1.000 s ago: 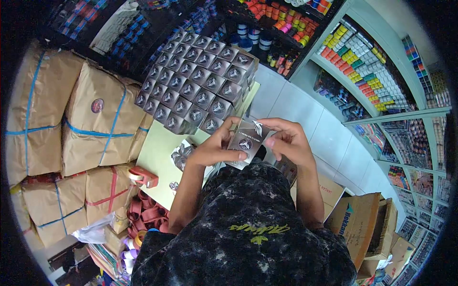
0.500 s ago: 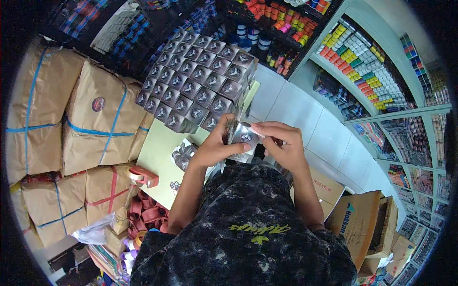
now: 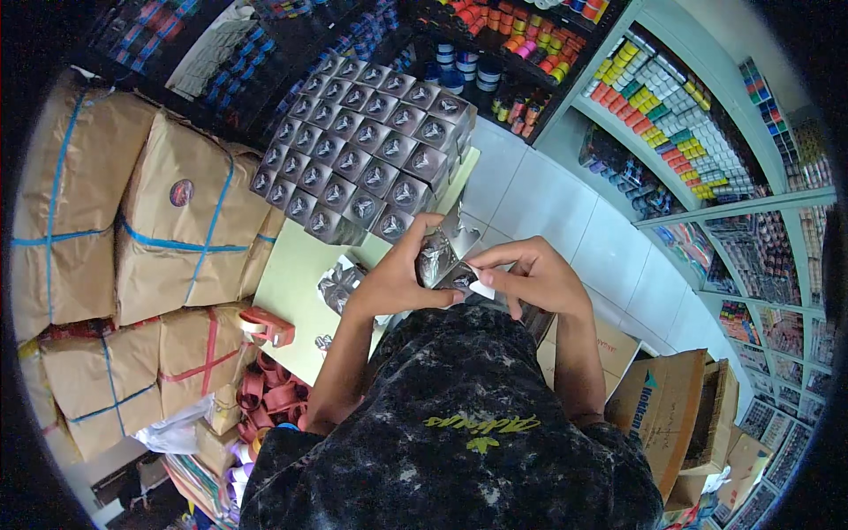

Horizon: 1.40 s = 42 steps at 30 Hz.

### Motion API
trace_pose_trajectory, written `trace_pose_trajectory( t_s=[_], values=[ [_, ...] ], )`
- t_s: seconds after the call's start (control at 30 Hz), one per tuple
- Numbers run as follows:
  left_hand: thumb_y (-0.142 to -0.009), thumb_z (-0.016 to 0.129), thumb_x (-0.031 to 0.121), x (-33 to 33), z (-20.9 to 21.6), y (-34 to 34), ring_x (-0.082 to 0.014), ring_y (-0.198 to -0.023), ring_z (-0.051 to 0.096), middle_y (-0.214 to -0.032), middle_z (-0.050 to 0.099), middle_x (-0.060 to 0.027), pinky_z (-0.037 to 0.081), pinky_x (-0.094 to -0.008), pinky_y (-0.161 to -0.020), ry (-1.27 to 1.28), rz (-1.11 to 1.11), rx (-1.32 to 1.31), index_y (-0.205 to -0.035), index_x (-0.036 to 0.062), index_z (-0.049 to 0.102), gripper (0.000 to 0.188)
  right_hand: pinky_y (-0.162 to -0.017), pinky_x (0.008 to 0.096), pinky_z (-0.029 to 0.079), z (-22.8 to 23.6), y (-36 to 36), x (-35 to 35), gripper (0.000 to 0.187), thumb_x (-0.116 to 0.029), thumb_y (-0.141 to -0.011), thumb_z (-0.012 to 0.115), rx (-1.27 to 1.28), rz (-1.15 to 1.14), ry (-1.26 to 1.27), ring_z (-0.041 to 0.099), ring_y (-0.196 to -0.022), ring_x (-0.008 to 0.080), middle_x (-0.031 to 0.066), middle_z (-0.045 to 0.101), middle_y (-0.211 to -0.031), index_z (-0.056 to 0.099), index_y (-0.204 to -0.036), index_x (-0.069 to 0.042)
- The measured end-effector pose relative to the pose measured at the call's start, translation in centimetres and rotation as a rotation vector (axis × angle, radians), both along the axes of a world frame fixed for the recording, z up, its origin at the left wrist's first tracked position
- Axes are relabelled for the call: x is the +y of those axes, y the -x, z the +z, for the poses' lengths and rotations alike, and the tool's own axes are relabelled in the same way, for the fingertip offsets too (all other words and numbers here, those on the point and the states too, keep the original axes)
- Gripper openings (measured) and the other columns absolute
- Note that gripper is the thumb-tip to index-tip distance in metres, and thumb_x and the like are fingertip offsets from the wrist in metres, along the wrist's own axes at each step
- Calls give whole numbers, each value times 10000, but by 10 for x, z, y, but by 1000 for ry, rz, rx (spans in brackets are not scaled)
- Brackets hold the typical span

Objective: Assemble small cardboard boxes by folding the flaps.

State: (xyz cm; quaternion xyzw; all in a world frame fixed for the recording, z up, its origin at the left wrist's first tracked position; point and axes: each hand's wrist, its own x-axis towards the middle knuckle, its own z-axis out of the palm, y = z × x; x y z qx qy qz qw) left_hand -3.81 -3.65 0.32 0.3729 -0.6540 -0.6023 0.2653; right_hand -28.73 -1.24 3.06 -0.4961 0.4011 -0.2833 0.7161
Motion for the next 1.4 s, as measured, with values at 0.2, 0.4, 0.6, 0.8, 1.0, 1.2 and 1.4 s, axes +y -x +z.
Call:
trace_pose_trajectory(
  t_s=[0.2, 0.4, 0.6, 0.8, 1.0, 1.2, 1.4],
  values=[
    [-669, 929, 109, 1, -3, 2, -202, -1202, 510, -1254, 554, -119, 402, -336, -1042, 65, -55, -138, -1457, 43, 292, 1016, -405, 232, 446, -10, -2, 5, 177, -102, -959, 703, 121, -87, 76, 586, -520, 60, 41, 723, -841, 751, -1090, 5],
    [-658, 929, 230, 5, 1, 5, -224, -1102, 561, -1178, 581, -149, 449, -343, -977, 96, 19, -106, -1418, 34, 348, 977, -400, 218, 428, -5, -5, 7, 189, -113, -968, 691, 71, -118, 73, 555, -498, 43, 40, 732, -851, 754, -1117, -14],
    [-663, 926, 224, 6, 2, 6, -213, -1065, 563, -1149, 583, -146, 463, -349, -950, 122, 1, -137, -1411, 55, 355, 956, -404, 212, 430, -9, -5, 11, 204, -123, -967, 692, 62, -121, 63, 558, -502, 45, 39, 725, -841, 750, -1127, -11],
    [-662, 926, 194, 9, 8, 12, -217, -1166, 534, -1235, 560, -137, 426, -353, -1026, 8, 8, -191, -1411, 38, 336, 966, -413, 218, 437, -17, -5, 13, 228, -143, -950, 710, 170, -146, 96, 557, -504, 50, 45, 725, -859, 745, -1131, -8],
    [-644, 947, 233, 9, 7, 16, -289, -1161, 593, -1223, 610, -184, 460, -398, -1006, 120, 66, -301, -1413, 25, 351, 994, -430, 208, 403, -20, -9, 16, 356, -124, -931, 733, -35, -363, 15, 543, -544, 30, 46, 729, -922, 668, -1260, -5],
    [-691, 928, 292, 13, 5, 30, -417, -1067, 666, -1176, 637, -280, 524, -450, -908, 258, 63, -353, -1421, 0, 362, 969, -403, 194, 298, -27, -19, 16, 327, -88, -901, 761, 160, -478, 178, 492, -547, -14, 7, 686, -837, 671, -1208, -19],
    [-832, 861, 314, 3, -7, 12, -162, -1038, 605, -1184, 626, -143, 512, -310, -885, -92, 42, 5, -1376, -36, 466, 758, -469, 185, 340, -20, -7, 14, 332, -70, -895, 766, 61, -429, 131, 479, -574, -16, -20, 654, -779, 680, -1212, -21]
  ],
)
